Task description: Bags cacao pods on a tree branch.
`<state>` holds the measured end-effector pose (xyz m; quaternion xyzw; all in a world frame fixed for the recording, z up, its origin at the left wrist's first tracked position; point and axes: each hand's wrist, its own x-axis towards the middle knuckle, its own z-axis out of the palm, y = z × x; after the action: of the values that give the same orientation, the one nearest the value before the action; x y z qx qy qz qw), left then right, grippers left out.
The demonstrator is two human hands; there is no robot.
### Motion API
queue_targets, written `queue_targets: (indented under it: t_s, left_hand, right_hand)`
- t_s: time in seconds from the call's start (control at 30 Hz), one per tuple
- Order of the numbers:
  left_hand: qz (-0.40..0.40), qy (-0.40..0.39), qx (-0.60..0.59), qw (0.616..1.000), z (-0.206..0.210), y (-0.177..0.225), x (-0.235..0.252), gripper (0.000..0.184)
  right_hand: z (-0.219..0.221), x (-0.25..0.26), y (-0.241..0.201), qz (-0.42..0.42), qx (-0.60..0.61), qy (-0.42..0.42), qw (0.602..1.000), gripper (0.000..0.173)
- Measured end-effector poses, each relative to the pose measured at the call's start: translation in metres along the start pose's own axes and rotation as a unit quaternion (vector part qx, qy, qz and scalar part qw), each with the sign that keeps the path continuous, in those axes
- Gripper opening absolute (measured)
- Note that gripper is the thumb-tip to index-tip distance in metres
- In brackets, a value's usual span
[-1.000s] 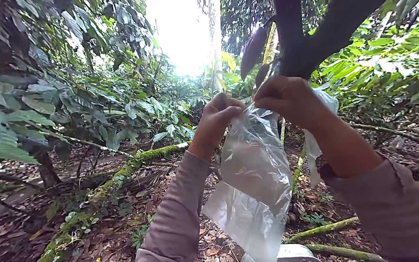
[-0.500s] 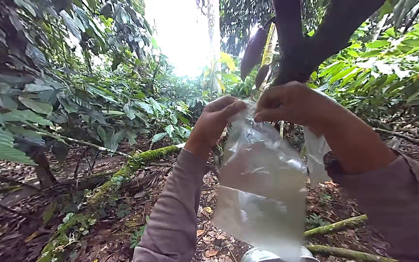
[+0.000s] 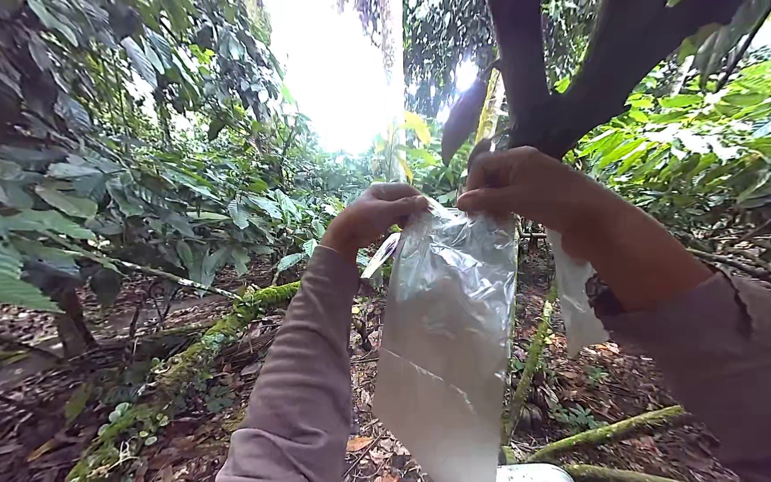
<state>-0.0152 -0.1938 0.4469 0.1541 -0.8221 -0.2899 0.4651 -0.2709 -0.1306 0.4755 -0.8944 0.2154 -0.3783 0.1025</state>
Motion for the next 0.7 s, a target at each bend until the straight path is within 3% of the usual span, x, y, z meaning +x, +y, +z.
queue_targets:
  t_s: [0.1, 0.27, 0.33, 0.4, 0.6, 0.7]
  left_hand:
    - [0.034, 0.02, 0.004, 0.999, -0.007, 0.012, 0.005, 0.018]
    - [0.044, 0.045, 0.022, 0.998, -0.003, 0.032, 0.01, 0.017]
    - [0.046, 0.037, 0.046, 0.997, -0.001, 0.036, 0.013, 0.017]
    - [0.049, 0.034, 0.069, 0.996, -0.002, 0.036, 0.017, 0.018]
    - [0.019, 0.077, 0.089, 0.993, -0.006, 0.031, 0.033, 0.021]
    - [0.028, 0.078, 0.1, 0.992, -0.008, 0.027, 0.043, 0.022]
  right_hand:
    - [-0.004, 0.002, -0.002, 0.005, -0.009, 0.046, 0.999, 0.014]
    - [-0.006, 0.011, -0.002, -0.116, -0.19, 0.038, 0.974, 0.049]
    - [-0.003, 0.016, -0.002, -0.147, -0.244, 0.03, 0.958, 0.04]
    - [0.0, 0.022, 0.0, -0.169, -0.278, 0.033, 0.945, 0.021]
    - [-0.004, 0.025, -0.006, -0.113, -0.186, 0.0, 0.976, 0.017]
    - [-0.006, 0.026, -0.006, -0.066, -0.199, 0.013, 0.978, 0.018]
